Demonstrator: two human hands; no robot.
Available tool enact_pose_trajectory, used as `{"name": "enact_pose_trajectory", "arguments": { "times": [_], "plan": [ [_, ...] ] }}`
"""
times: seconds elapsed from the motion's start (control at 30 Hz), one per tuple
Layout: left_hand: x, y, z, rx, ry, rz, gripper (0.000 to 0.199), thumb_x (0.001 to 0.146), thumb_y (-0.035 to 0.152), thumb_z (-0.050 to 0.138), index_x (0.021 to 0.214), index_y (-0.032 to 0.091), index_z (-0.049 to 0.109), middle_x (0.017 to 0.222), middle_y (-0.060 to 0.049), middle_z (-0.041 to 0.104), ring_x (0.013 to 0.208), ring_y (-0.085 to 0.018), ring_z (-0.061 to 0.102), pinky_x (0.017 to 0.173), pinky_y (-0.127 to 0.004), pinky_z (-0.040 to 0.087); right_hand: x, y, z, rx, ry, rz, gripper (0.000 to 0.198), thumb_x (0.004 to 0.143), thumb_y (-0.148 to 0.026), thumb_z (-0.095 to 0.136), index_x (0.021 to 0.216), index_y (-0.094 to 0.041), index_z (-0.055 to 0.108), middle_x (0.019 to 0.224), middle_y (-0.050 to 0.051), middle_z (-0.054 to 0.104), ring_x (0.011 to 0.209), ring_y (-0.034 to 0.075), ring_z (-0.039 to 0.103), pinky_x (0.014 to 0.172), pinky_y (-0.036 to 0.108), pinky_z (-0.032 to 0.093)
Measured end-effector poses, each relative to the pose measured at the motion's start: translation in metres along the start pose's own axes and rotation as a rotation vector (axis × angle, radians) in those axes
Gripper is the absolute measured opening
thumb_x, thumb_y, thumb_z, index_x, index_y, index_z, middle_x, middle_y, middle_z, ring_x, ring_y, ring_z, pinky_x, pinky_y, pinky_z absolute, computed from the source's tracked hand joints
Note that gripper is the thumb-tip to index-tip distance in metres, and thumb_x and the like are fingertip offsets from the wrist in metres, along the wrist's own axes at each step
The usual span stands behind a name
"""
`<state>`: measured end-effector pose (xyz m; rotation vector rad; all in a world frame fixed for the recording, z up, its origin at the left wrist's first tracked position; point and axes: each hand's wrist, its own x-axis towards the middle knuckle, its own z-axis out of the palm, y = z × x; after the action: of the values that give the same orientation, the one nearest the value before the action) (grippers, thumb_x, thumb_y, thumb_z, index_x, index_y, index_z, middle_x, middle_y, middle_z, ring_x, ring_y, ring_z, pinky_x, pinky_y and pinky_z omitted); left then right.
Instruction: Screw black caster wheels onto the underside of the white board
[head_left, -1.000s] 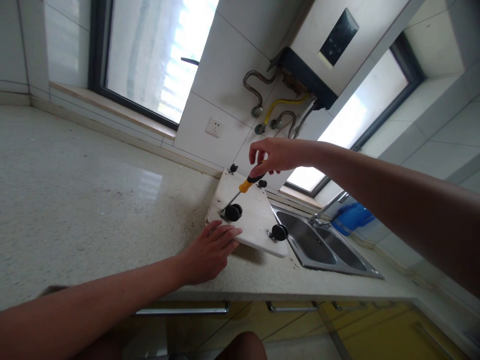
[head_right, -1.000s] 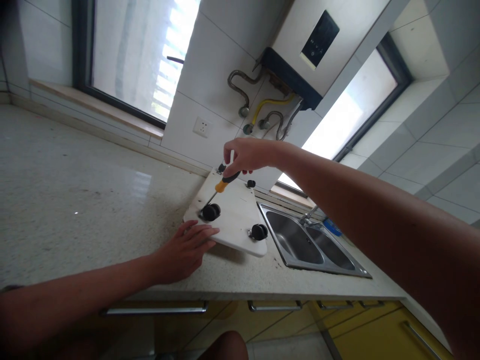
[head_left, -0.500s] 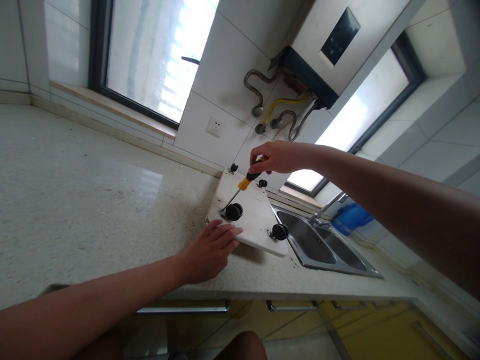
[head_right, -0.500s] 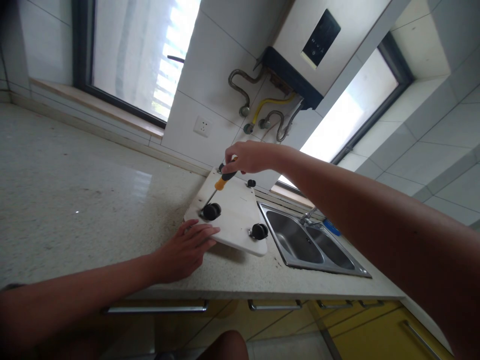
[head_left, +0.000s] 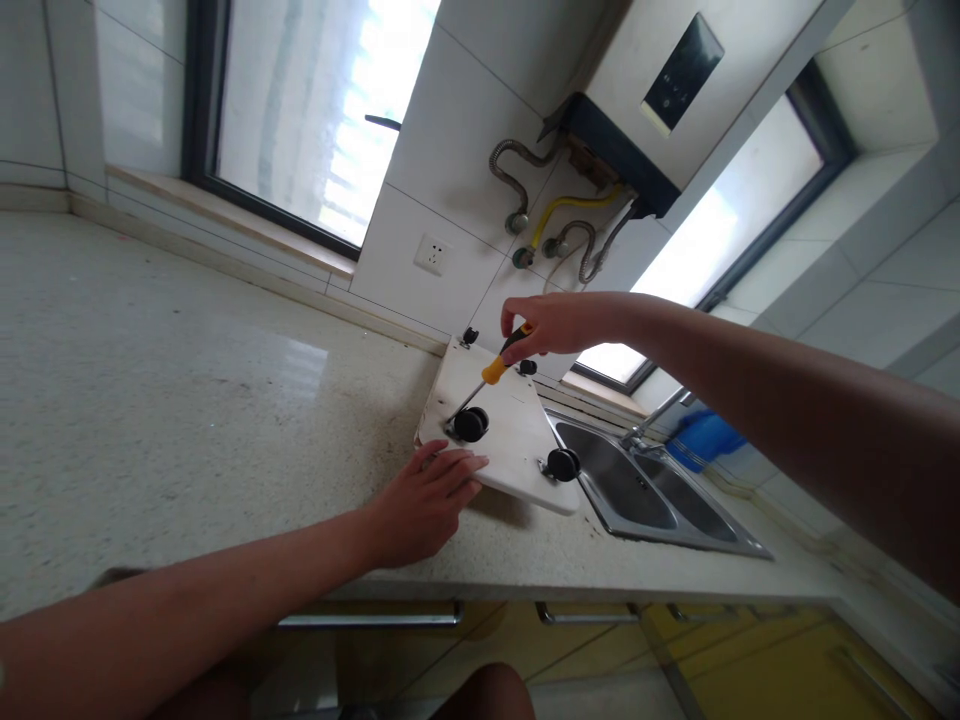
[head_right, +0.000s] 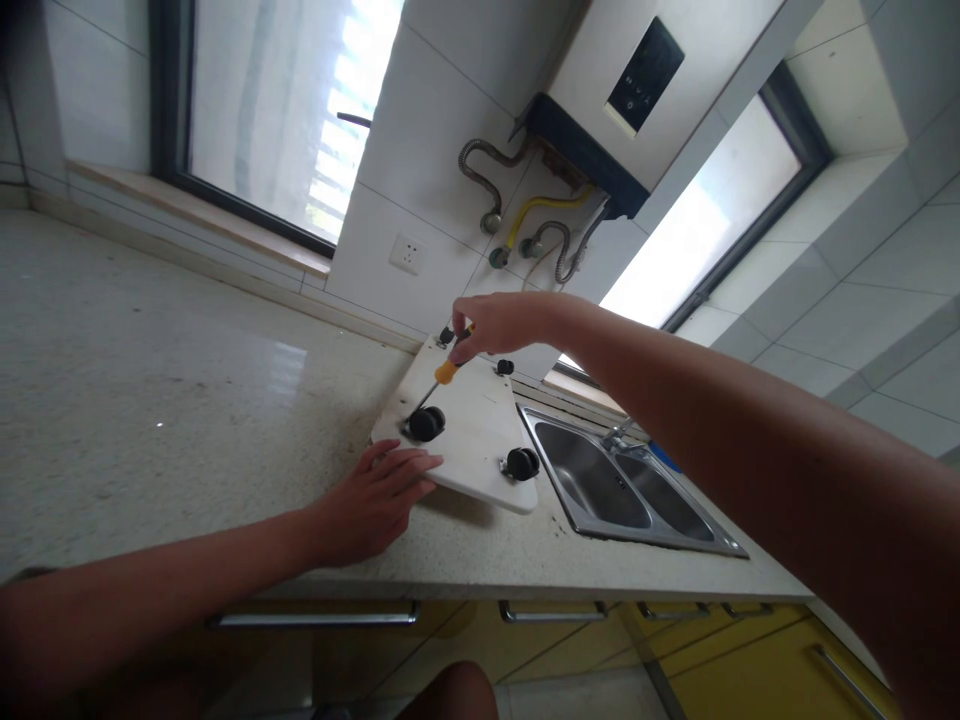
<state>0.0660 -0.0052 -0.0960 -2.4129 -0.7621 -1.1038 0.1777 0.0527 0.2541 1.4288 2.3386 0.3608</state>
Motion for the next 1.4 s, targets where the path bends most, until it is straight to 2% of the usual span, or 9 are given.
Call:
{"name": "enact_pose_trajectory", "arguments": {
  "times": [0.1,0.3,0.47,0.57,0.67,0.8,1.1,1.23,1.4],
  "plan": [
    [0.000,0.000,0.001,0.004,-0.002,0.000,0.033,0.098,0.022,0.069,0.131,0.020,0.072,0.163,-0.012,0.064,0.151,-0.030,0.048,0.138,-0.049,0.017,-0.004,-0.003,-0.007,0.048,-0.038,-0.002,0.044,0.095,-0.052,0.084,0.129,-0.026,0.072,0.110,0.006,0.082,0.083,0.018,0.071,0.071,0.030,0.049],
    [0.000,0.000,0.001,-0.002,0.005,-0.001,0.031,0.099,0.021,0.067,0.129,0.020,0.072,0.163,-0.012,0.065,0.150,-0.030,0.051,0.139,-0.049,0.016,0.008,-0.010,0.002,0.009,-0.024,0.097,0.069,0.113,-0.070,0.044,0.075,-0.017,0.069,0.071,0.009,0.072,0.062,0.017,0.061,0.077,0.038,0.047],
    [-0.001,0.000,0.001,-0.020,0.015,-0.003,0.030,0.099,0.020,0.066,0.129,0.019,0.072,0.163,-0.013,0.066,0.151,-0.030,0.051,0.139,-0.049,0.015,0.002,0.001,-0.006,0.043,-0.068,0.051,0.040,0.097,-0.058,0.080,0.110,-0.021,0.075,0.088,0.006,0.079,0.076,0.020,0.068,0.071,0.035,0.048],
    [-0.001,0.000,0.001,-0.011,0.005,-0.006,0.031,0.099,0.021,0.066,0.130,0.020,0.072,0.163,-0.013,0.065,0.151,-0.030,0.051,0.140,-0.049,0.015,-0.003,0.003,-0.015,0.089,-0.078,0.010,0.045,0.090,-0.044,0.089,0.127,-0.024,0.074,0.107,0.006,0.082,0.080,0.019,0.071,0.071,0.033,0.051],
    [0.000,0.000,0.000,0.001,-0.010,-0.004,0.033,0.098,0.021,0.069,0.131,0.020,0.072,0.163,-0.013,0.064,0.151,-0.031,0.051,0.140,-0.049,0.016,-0.001,-0.001,-0.012,0.074,-0.056,0.029,0.036,0.098,-0.054,0.079,0.108,-0.020,0.079,0.095,0.008,0.081,0.074,0.019,0.069,0.073,0.035,0.051],
    [0.000,0.000,0.000,-0.010,0.009,-0.005,0.031,0.099,0.020,0.067,0.130,0.020,0.072,0.162,-0.012,0.066,0.150,-0.029,0.051,0.140,-0.048,0.014,0.008,-0.007,0.002,-0.001,0.024,0.089,0.066,0.112,-0.068,0.046,0.078,-0.018,0.072,0.071,0.011,0.072,0.069,0.020,0.065,0.076,0.039,0.046],
    [-0.001,0.001,0.002,-0.029,0.002,-0.012,0.032,0.099,0.020,0.067,0.131,0.019,0.071,0.164,-0.012,0.065,0.152,-0.030,0.050,0.139,-0.049,0.016,-0.004,0.002,-0.013,0.067,-0.039,-0.021,0.044,0.092,-0.046,0.087,0.129,-0.025,0.075,0.115,0.007,0.081,0.085,0.019,0.070,0.075,0.033,0.051],
    [0.001,0.001,0.000,-0.035,0.001,-0.010,0.031,0.100,0.019,0.067,0.130,0.019,0.071,0.164,-0.012,0.065,0.152,-0.029,0.050,0.139,-0.049,0.015,-0.002,0.000,-0.015,0.049,-0.066,-0.012,0.034,0.097,-0.054,0.081,0.101,-0.020,0.080,0.088,0.005,0.080,0.074,0.018,0.066,0.076,0.035,0.048],
    [0.000,0.000,0.001,-0.038,0.015,-0.011,0.029,0.100,0.018,0.066,0.128,0.018,0.071,0.162,-0.012,0.066,0.150,-0.029,0.050,0.139,-0.049,0.014,0.004,-0.001,-0.007,0.049,-0.045,0.040,0.065,0.106,-0.071,0.060,0.072,-0.017,0.071,0.065,0.007,0.071,0.062,0.017,0.062,0.075,0.037,0.048]
  ]
}}
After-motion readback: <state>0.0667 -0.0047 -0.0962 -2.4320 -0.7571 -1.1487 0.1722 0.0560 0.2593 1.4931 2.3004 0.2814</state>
